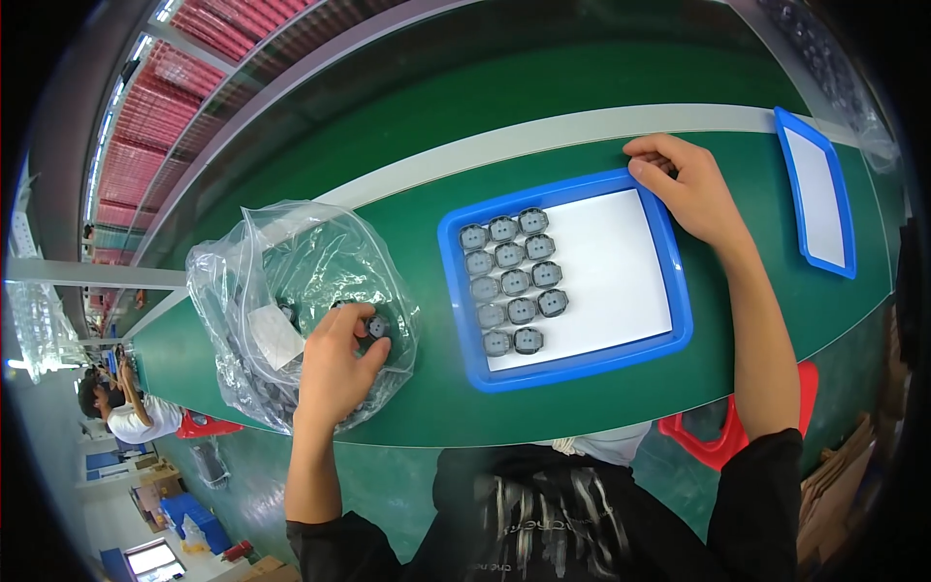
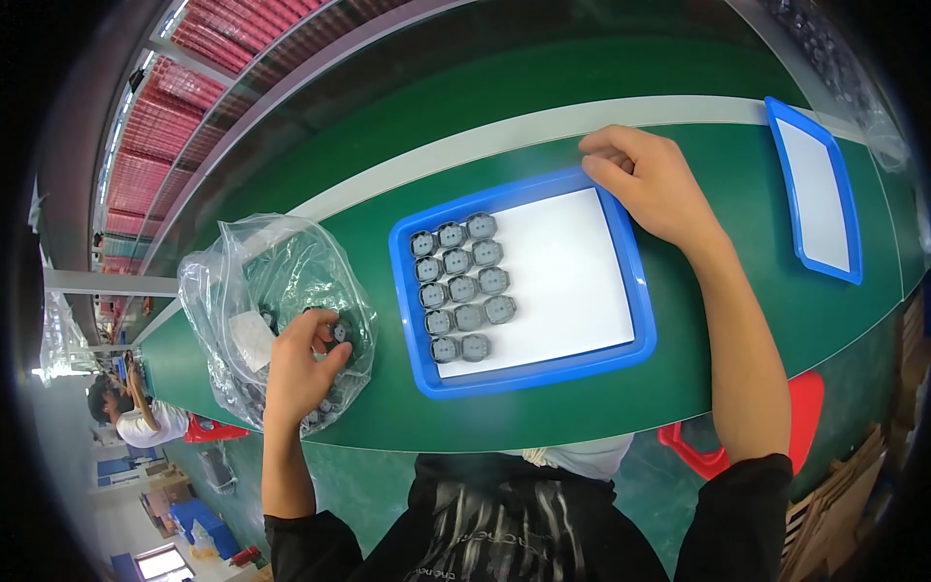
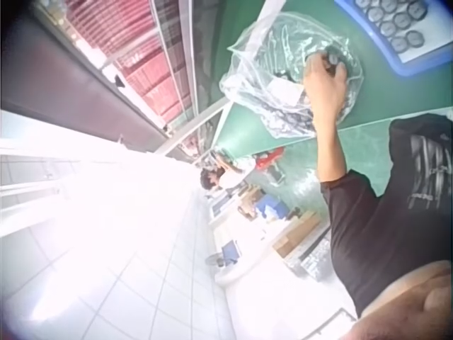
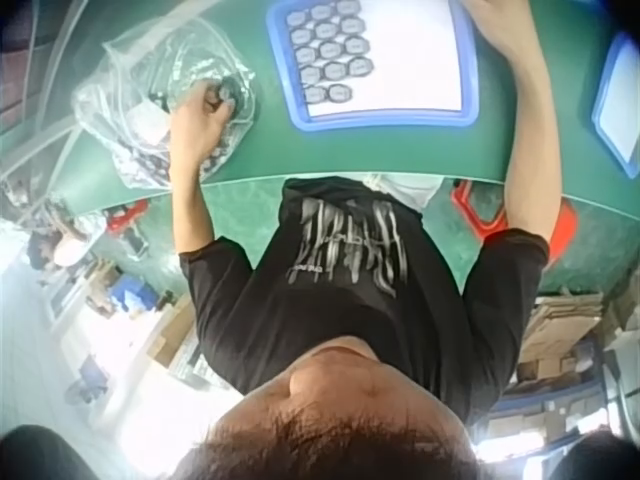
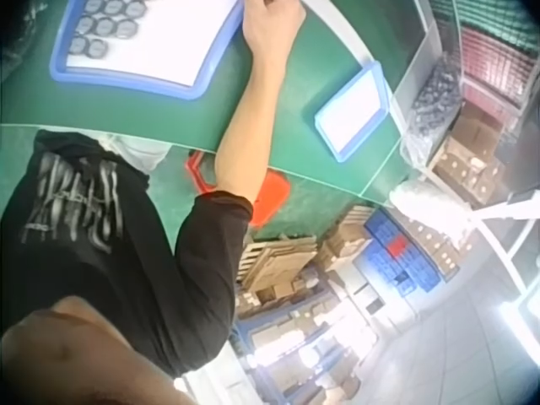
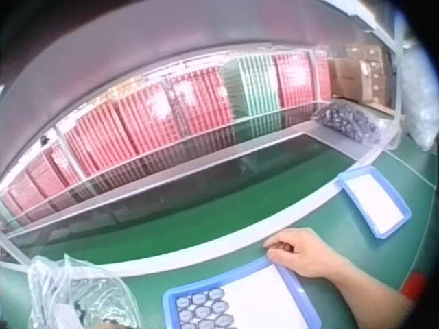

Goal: The person places small grey electronic components by hand from a plastic bag into a blue tray grid.

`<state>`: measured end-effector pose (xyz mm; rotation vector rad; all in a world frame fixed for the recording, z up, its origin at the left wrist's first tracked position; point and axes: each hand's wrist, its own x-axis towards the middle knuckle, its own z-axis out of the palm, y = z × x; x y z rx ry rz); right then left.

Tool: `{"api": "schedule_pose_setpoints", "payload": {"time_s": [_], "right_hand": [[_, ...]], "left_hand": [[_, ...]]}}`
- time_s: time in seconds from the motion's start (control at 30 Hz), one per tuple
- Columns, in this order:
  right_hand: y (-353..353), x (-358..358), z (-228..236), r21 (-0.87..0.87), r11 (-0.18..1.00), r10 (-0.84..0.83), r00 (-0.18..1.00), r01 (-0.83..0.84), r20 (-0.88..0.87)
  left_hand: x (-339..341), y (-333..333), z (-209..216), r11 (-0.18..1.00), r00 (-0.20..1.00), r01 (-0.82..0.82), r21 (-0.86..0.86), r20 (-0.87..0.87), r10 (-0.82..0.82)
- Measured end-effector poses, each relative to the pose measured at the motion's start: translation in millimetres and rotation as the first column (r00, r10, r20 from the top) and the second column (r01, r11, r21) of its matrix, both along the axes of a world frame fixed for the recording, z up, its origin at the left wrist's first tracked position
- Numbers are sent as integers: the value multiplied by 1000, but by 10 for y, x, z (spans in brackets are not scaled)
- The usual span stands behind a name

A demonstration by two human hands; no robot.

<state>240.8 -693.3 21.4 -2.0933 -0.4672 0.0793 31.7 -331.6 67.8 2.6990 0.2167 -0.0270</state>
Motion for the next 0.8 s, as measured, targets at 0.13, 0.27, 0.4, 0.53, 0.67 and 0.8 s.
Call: {"api": "schedule_pose_setpoints", "payload": {"time_s": [0.13, 0.27, 0.4, 0.53, 0.67, 0.8], "right_hand": [[4, 3, -2, 1, 1000, 2, 1000, -2, 23], [7, 33, -13, 33, 999, 14, 999, -15, 32], [-12, 33, -27, 14, 1000, 24, 1000, -24, 15], [-14, 25, -6, 28, 999, 18, 1000, -18, -6], [-17, 33, -31, 39, 999, 15, 1000, -14, -11], [-31, 37, -44, 45, 999, 20, 1000, -19, -11]], "left_hand": [[-12, 21, -78, 999, 1000, -18, -36, 13, 18], [50, -295, 92, 996, 979, 66, -64, 196, -52], [191, -909, 251, 896, 863, 430, -108, 342, -372], [409, -1252, 138, 758, 716, 650, -56, 381, -586], [527, -1284, -23, 736, 687, 677, 19, 340, -642], [553, -1258, -65, 728, 686, 684, 38, 304, -661]]}}
